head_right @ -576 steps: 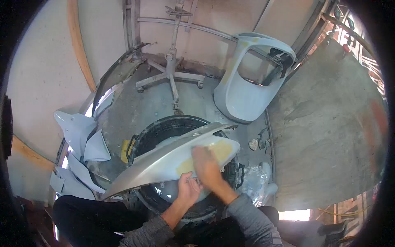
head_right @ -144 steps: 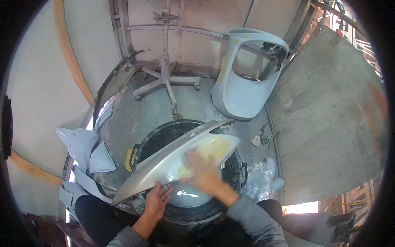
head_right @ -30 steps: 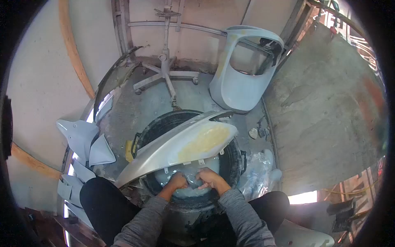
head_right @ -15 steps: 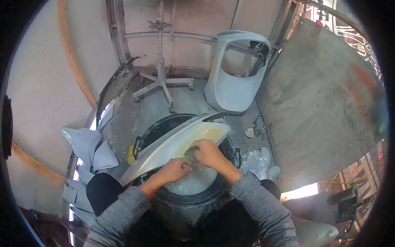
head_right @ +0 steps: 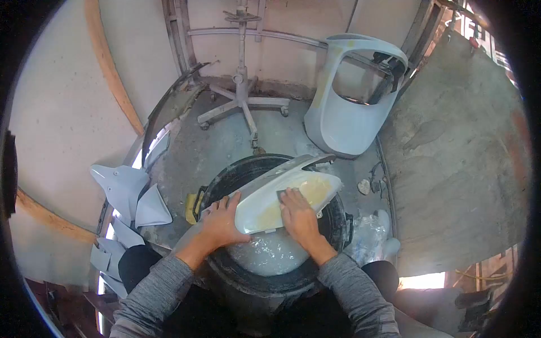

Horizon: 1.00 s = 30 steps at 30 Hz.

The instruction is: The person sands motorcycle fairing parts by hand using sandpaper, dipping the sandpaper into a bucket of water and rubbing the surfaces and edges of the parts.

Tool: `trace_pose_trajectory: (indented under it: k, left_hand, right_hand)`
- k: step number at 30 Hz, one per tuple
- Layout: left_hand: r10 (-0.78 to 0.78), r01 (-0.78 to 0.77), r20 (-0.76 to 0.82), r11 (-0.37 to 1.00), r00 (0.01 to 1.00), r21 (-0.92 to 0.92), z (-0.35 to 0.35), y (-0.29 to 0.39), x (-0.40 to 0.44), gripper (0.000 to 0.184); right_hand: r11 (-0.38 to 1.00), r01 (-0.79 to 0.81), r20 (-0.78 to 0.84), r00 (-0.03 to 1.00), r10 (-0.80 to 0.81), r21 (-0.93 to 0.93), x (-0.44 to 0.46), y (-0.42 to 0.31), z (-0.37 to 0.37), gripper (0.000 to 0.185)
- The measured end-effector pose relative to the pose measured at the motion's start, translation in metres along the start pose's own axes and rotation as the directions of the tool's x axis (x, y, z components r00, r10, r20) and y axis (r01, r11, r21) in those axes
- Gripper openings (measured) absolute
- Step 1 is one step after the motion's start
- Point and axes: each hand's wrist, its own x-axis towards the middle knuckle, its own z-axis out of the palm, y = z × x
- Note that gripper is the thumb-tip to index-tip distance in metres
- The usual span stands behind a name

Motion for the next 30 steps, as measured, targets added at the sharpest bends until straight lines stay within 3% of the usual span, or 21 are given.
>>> trace_pose_trajectory:
  k: [1,2,4,6,8,9,11,13,16,18,19,21,23,25,26,27,29,30]
  left_hand:
    - [-0.002,0.002,0.003,1.000,1.000,-0.006,0.001,-0.001,0.001,0.129]
    - [-0.001,0.001,0.004,1.000,1.000,-0.010,0.001,-0.001,0.001,0.127]
    - [-0.001,0.001,-0.002,1.000,1.000,-0.020,-0.001,0.002,0.002,0.125]
    - [0.006,-0.006,-0.019,0.999,1.000,-0.033,0.000,0.002,-0.001,0.125]
    - [-0.005,0.005,-0.008,0.999,1.000,-0.037,-0.002,0.005,-0.004,0.125]
    - [-0.011,0.011,-0.004,0.999,1.000,-0.044,-0.002,0.007,-0.004,0.125]
    - [-0.026,0.027,0.008,0.998,1.000,-0.049,0.000,0.010,-0.002,0.126]
    - [-0.032,0.035,0.028,0.996,0.999,-0.081,-0.004,0.010,-0.003,0.126]
    - [-0.031,0.032,0.022,0.996,0.999,-0.085,-0.001,0.008,-0.004,0.126]
    - [-0.048,0.051,0.044,0.996,0.998,-0.080,-0.002,0.011,-0.003,0.126]
    - [-0.064,0.068,0.059,0.995,0.996,-0.072,-0.005,0.012,-0.002,0.126]
    - [-0.059,0.063,0.045,0.994,0.997,-0.090,-0.005,0.013,-0.002,0.126]
    - [-0.058,0.062,0.046,0.992,0.997,-0.106,-0.004,0.011,-0.005,0.126]
    - [-0.055,0.058,0.044,0.995,0.998,-0.087,-0.005,0.012,-0.004,0.127]
    - [-0.070,0.076,0.072,0.994,0.995,-0.078,-0.006,0.013,-0.003,0.128]
    - [-0.066,0.072,0.065,0.994,0.996,-0.081,-0.008,0.014,-0.002,0.128]
    - [-0.090,0.097,0.098,0.993,0.991,-0.068,-0.008,0.015,-0.002,0.128]
    - [-0.088,0.095,0.094,0.993,0.992,-0.064,-0.009,0.015,-0.001,0.128]
  right_hand:
    - [0.985,-0.175,-0.023,0.984,0.174,-0.003,0.003,0.003,-0.003,0.042]
    - [0.999,0.020,-0.019,1.000,-0.021,-0.030,-0.002,0.000,0.005,0.038]
    - [0.989,0.102,0.037,0.994,-0.106,0.104,-0.001,-0.041,-0.001,0.034]
    - [0.980,0.129,0.052,0.989,-0.138,0.154,0.001,-0.035,0.002,0.033]
    - [0.983,-0.184,-0.020,0.983,0.184,0.011,0.011,0.006,-0.003,0.034]
    - [0.982,-0.178,-0.062,0.983,0.173,-0.069,0.008,0.019,-0.001,0.033]
    - [0.998,0.035,-0.001,0.999,-0.035,-0.053,0.001,-0.015,-0.001,0.034]
    - [0.989,0.082,0.095,0.991,-0.094,0.126,-0.008,-0.052,-0.004,0.036]
    - [1.000,0.010,0.012,1.000,-0.010,0.019,0.002,-0.013,0.006,0.038]
    - [0.979,-0.182,-0.078,0.982,0.175,-0.092,0.005,-0.001,0.007,0.038]
    - [0.979,-0.177,-0.080,0.982,0.170,-0.096,0.003,-0.018,0.003,0.038]
    - [0.993,0.093,0.084,0.991,-0.099,0.078,-0.009,-0.065,-0.001,0.033]
    - [0.984,0.138,0.045,0.989,-0.144,0.109,-0.003,-0.031,0.004,0.032]
    - [0.979,-0.201,-0.054,0.979,0.199,-0.043,0.009,0.004,0.000,0.034]
    - [0.960,0.051,-0.041,0.997,-0.065,-0.274,0.001,0.007,0.003,0.036]
    - [0.958,0.055,-0.043,0.997,-0.070,-0.281,-0.004,-0.014,-0.002,0.036]
    - [0.993,0.083,0.103,0.990,-0.092,0.088,-0.007,-0.071,-0.011,0.034]
    - [0.988,0.077,0.080,0.993,-0.088,0.132,-0.005,-0.055,-0.008,0.035]
